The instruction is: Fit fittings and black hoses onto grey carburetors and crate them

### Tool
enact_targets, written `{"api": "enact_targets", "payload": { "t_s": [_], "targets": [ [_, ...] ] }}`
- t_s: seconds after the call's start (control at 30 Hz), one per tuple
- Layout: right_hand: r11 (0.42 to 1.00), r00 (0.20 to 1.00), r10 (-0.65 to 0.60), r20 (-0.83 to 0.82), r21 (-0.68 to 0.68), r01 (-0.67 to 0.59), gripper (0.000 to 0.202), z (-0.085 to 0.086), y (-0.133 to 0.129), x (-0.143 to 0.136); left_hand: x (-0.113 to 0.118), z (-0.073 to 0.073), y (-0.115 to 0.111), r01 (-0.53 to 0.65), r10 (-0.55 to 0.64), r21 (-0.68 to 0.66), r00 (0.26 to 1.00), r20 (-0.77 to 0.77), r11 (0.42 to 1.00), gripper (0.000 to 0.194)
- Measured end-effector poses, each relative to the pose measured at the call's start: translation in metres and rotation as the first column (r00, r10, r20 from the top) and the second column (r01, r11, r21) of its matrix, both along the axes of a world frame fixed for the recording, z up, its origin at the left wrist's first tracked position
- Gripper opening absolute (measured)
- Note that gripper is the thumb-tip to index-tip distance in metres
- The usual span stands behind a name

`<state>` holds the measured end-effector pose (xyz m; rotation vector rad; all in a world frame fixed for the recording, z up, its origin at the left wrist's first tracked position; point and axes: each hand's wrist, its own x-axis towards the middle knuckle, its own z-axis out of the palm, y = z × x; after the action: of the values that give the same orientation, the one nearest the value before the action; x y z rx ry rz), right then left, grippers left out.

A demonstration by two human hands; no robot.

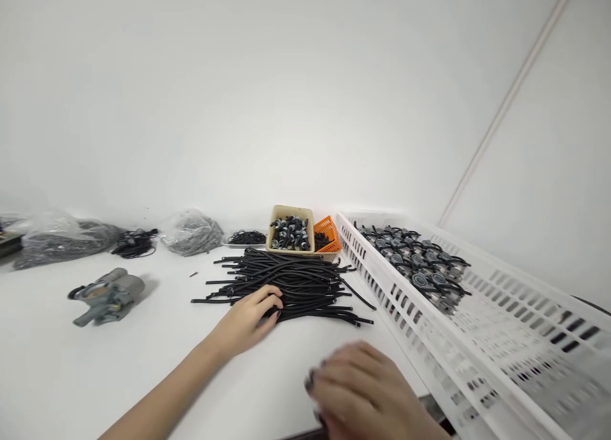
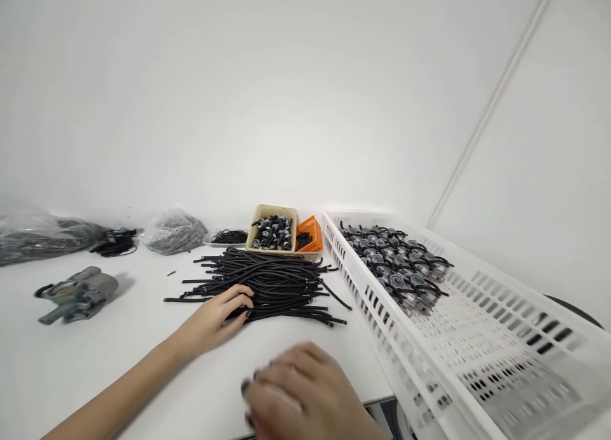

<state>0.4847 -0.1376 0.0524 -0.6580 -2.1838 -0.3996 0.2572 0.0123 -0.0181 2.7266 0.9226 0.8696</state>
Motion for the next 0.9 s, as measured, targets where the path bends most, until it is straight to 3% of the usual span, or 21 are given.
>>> {"api": "enact_targets", "payload": {
  "t_s": [0.03,0.2,0.27,0.33,0.43,0.6,0.73,0.9],
  "targets": [
    [0.996,1.000,-0.005,0.009,-0.086,0.006,0.016,-0.006,0.022,-0.010,0.000,0.001,0.000,0.003,-0.003,0.009,1.000,0.019,1.000,0.018],
    [0.964,0.995,-0.043,-0.090,-0.265,0.017,0.018,-0.018,0.141,-0.037,-0.005,0.004,0.004,-0.055,0.052,0.054,0.997,0.062,0.997,0.017],
    [0.921,0.979,-0.190,-0.080,-0.361,0.149,0.019,-0.015,0.185,-0.042,-0.006,0.003,0.005,-0.082,0.076,0.089,0.995,0.065,0.993,0.016],
    [0.836,0.939,-0.344,0.015,-0.450,0.314,0.020,-0.010,0.223,-0.043,-0.007,0.003,0.007,-0.089,0.082,0.128,0.995,0.063,0.988,0.016],
    [0.780,0.906,-0.417,0.070,-0.484,0.397,0.019,-0.004,0.272,-0.043,-0.007,0.001,0.009,-0.092,0.084,0.184,0.995,0.053,0.979,0.015],
    [0.742,0.865,-0.495,0.088,-0.476,0.473,0.027,-0.007,0.318,-0.051,-0.006,-0.001,0.012,-0.099,0.093,0.238,0.995,0.036,0.966,0.015],
    [0.769,0.867,-0.492,0.076,-0.430,0.474,0.031,-0.009,0.336,-0.065,-0.005,-0.002,0.012,-0.087,0.084,0.280,0.996,0.024,0.956,0.015],
    [0.806,0.884,-0.468,0.005,-0.409,0.429,0.021,-0.002,0.348,-0.073,-0.006,-0.003,0.012,-0.084,0.080,0.297,0.996,0.026,0.951,0.015]
  ]
}}
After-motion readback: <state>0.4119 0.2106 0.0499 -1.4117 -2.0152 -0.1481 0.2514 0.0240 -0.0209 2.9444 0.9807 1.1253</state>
